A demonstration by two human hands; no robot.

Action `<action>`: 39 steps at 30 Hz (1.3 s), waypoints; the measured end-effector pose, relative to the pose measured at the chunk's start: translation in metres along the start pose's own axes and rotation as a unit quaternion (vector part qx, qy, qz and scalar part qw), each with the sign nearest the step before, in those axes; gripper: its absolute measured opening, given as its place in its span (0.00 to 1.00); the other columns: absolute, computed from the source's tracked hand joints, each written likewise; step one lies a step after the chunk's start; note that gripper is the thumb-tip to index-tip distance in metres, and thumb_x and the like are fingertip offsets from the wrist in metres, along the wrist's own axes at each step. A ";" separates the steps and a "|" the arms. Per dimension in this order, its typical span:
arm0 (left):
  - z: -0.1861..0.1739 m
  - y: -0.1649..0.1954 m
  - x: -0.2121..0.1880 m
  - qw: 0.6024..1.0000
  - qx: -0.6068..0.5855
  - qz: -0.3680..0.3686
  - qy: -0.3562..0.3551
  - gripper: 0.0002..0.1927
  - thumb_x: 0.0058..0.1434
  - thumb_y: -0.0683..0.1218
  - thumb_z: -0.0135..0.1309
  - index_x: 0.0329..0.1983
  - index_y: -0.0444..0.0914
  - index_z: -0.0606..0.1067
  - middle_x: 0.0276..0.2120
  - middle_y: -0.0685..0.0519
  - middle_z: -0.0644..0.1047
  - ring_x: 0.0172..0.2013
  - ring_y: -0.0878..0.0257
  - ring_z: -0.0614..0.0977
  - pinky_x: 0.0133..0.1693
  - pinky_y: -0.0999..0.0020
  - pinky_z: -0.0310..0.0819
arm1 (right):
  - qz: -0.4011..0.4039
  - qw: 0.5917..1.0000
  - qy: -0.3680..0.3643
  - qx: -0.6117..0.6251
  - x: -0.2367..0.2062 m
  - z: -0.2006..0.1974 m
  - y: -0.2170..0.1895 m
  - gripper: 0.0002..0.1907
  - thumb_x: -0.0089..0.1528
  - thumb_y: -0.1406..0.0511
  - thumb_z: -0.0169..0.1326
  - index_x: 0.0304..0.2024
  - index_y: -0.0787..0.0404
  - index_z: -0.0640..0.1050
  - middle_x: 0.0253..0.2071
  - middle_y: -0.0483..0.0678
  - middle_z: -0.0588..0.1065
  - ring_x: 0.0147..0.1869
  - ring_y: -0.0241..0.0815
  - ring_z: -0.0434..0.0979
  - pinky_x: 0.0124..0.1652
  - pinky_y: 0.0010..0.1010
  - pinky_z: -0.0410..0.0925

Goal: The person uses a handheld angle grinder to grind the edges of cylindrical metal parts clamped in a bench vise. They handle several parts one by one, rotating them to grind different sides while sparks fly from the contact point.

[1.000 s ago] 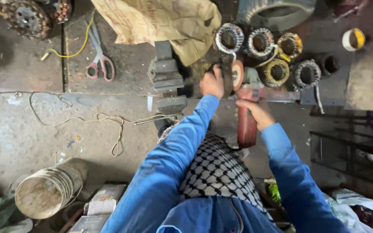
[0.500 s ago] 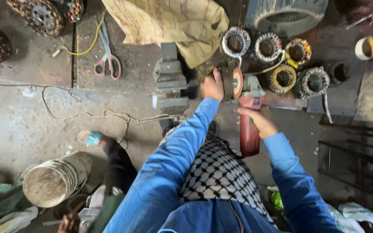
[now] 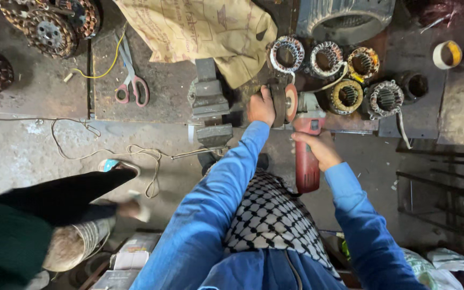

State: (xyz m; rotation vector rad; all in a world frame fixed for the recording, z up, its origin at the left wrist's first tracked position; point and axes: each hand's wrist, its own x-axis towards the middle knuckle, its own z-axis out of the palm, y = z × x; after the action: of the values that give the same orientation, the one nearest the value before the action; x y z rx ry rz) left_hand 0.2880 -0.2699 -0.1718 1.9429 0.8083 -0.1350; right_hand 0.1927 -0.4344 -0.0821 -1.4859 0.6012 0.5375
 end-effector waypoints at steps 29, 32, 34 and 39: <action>-0.005 0.024 0.027 0.997 -0.041 -0.064 -0.014 0.36 0.68 0.65 0.42 0.49 0.26 0.77 0.49 0.28 0.78 0.55 0.33 0.78 0.57 0.46 0.70 | -0.011 0.999 -0.037 -0.025 0.004 -0.016 0.023 0.13 0.54 0.72 0.64 0.41 0.68 0.78 0.32 0.51 0.79 0.31 0.43 0.82 0.30 0.37 0.78; -0.008 0.026 0.025 0.996 -0.041 -0.072 -0.014 0.36 0.67 0.66 0.42 0.50 0.27 0.77 0.50 0.29 0.78 0.55 0.33 0.77 0.57 0.46 0.69 | -0.016 0.999 -0.047 -0.021 0.005 -0.017 0.020 0.13 0.54 0.72 0.65 0.41 0.69 0.78 0.32 0.51 0.78 0.30 0.44 0.82 0.30 0.37 0.78; -0.009 0.027 0.024 0.997 -0.040 -0.072 -0.010 0.36 0.66 0.66 0.42 0.50 0.28 0.77 0.50 0.30 0.78 0.55 0.34 0.77 0.57 0.46 0.69 | -0.037 0.998 -0.054 -0.013 0.006 -0.016 0.018 0.14 0.53 0.72 0.65 0.40 0.69 0.78 0.32 0.51 0.79 0.31 0.43 0.82 0.30 0.37 0.79; -0.008 0.025 0.024 0.997 -0.025 -0.071 -0.008 0.35 0.67 0.66 0.42 0.50 0.29 0.78 0.50 0.31 0.79 0.54 0.34 0.79 0.57 0.46 0.71 | -0.038 0.997 -0.060 -0.018 0.012 -0.014 0.016 0.14 0.54 0.72 0.64 0.42 0.68 0.78 0.33 0.51 0.79 0.31 0.44 0.82 0.31 0.37 0.78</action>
State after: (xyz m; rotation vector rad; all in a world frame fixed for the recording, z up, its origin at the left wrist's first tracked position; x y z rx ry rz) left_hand 0.3192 -0.2590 -0.1590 1.8355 0.9309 -0.2128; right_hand 0.1904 -0.4480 -0.1026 -1.4923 0.4417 0.5761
